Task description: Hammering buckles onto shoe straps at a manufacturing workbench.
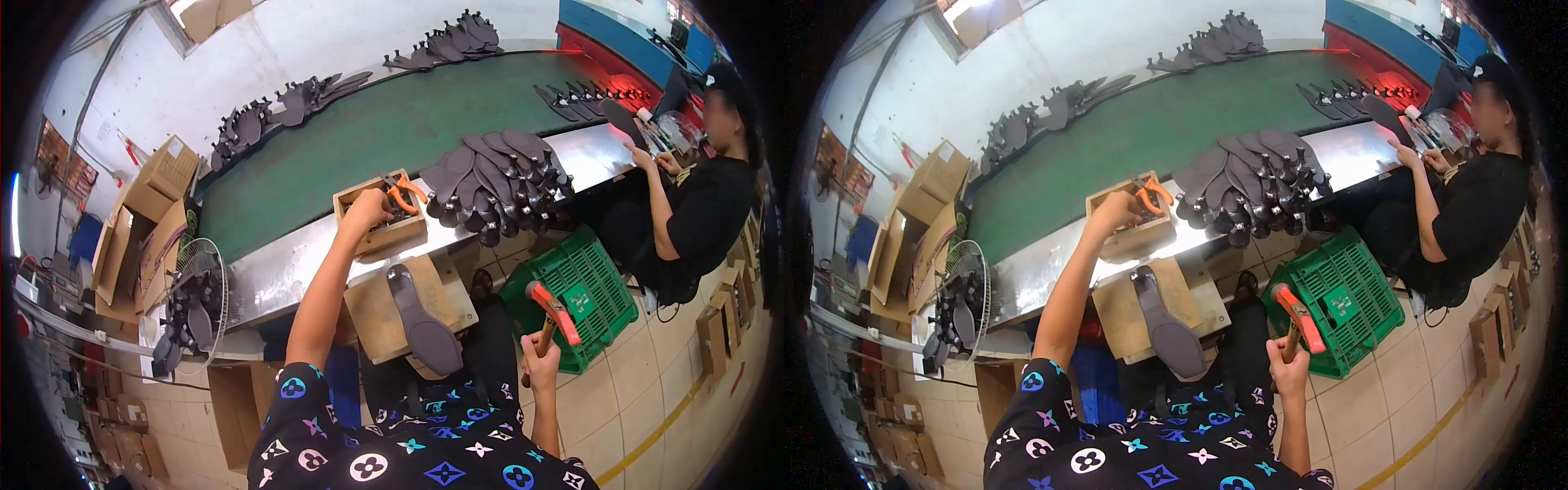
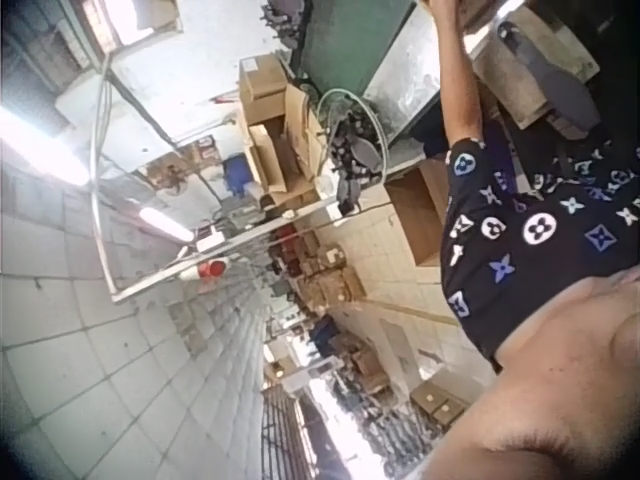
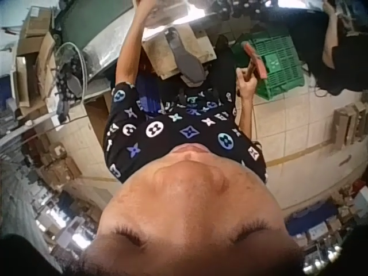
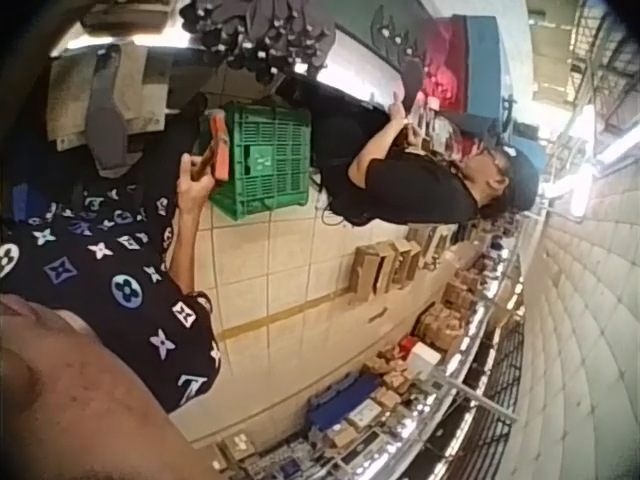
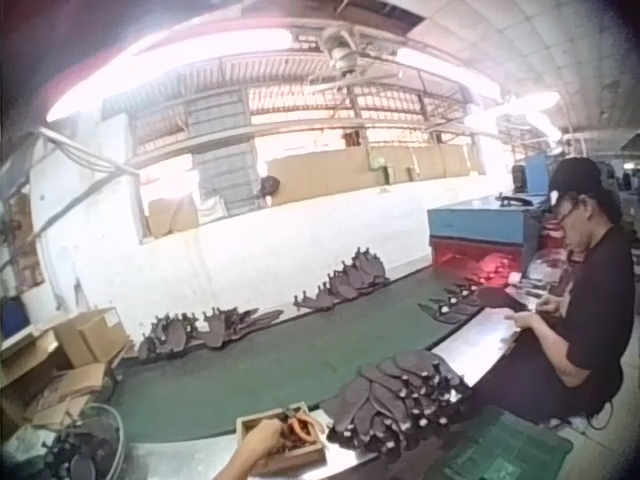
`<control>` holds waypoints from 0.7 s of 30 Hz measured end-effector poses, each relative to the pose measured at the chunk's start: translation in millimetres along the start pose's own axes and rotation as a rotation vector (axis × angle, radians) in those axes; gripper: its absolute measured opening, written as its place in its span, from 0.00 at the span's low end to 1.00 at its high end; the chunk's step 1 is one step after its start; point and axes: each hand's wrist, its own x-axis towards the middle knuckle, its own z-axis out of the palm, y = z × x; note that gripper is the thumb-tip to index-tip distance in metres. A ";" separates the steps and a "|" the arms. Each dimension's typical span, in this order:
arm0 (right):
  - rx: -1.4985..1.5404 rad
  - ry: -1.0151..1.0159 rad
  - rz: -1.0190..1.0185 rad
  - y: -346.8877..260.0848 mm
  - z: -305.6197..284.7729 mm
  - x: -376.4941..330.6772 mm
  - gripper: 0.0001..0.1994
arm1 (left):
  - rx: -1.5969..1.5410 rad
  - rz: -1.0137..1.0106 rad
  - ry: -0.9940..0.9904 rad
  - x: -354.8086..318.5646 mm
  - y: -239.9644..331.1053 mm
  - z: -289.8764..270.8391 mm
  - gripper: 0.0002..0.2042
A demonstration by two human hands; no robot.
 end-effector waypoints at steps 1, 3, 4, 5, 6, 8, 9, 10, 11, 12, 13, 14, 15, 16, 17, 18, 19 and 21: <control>0.002 -0.014 -0.005 -2.5 3.2 1.6 0.09 | -0.144 0.026 -0.036 1.3 -2.9 -1.4 0.12; 0.001 -0.044 -0.038 0.3 7.1 5.8 0.08 | -0.218 -0.062 0.092 -5.5 -7.9 -1.1 0.12; 0.009 -0.038 -0.039 -3.2 10.3 9.4 0.08 | -0.297 -0.156 0.225 -10.9 -8.0 -2.3 0.12; -0.017 -0.076 -0.103 -10.4 14.7 14.8 0.08 | -0.429 -0.164 0.279 -17.8 -8.8 -2.6 0.12; -0.045 -0.121 -0.166 -17.8 20.8 18.9 0.10 | -0.423 -0.167 0.278 -25.1 -9.1 -4.0 0.12; -0.019 -0.155 -0.160 -31.7 33.2 26.1 0.12 | -0.463 -0.117 0.357 -38.8 -9.7 -5.2 0.13; 0.001 -0.194 -0.160 -39.6 40.4 31.1 0.15 | -0.558 -0.130 0.375 -44.9 -8.1 -7.2 0.12; 0.002 -0.204 -0.161 -45.7 47.9 36.2 0.15 | -0.555 -0.137 0.382 -48.2 -6.2 -9.3 0.12; 0.017 -0.222 -0.199 -51.5 55.5 40.9 0.15 | -0.649 -0.154 0.398 -51.3 -4.1 -11.4 0.12; 0.029 -0.239 -0.234 -59.1 64.4 44.4 0.14 | -0.746 -0.172 0.412 -56.3 -1.7 -13.2 0.11; 0.056 -0.247 -0.265 -72.5 74.6 45.5 0.14 | -0.793 -0.170 0.416 -61.5 6.3 -17.9 0.11; 0.054 -0.248 -0.262 -84.5 84.3 44.7 0.14 | -0.794 -0.174 0.415 -69.8 14.4 -21.1 0.11; 0.092 -0.278 -0.305 -96.2 92.6 45.3 0.14 | -0.969 -0.114 0.438 -77.4 29.2 -26.0 0.11; 0.132 -0.310 -0.347 -105.6 98.9 47.0 0.14 | -1.142 -0.055 0.460 -88.2 46.6 -32.5 0.11; 0.134 -0.362 -0.374 -112.0 102.1 49.7 0.14 | -1.169 -0.033 0.493 -101.7 69.5 -39.5 0.09; 0.132 -0.359 -0.373 -121.2 107.4 50.0 0.14 | -1.171 -0.033 0.490 -119.0 89.5 -45.0 0.09; 0.124 -0.407 -0.387 -132.4 113.9 48.7 0.15 | -1.040 0.046 0.611 -137.2 107.4 -48.1 0.08; 0.133 -0.509 -0.391 -152.8 127.4 43.5 0.16 | -0.646 0.225 0.842 -173.3 139.0 -54.9 0.09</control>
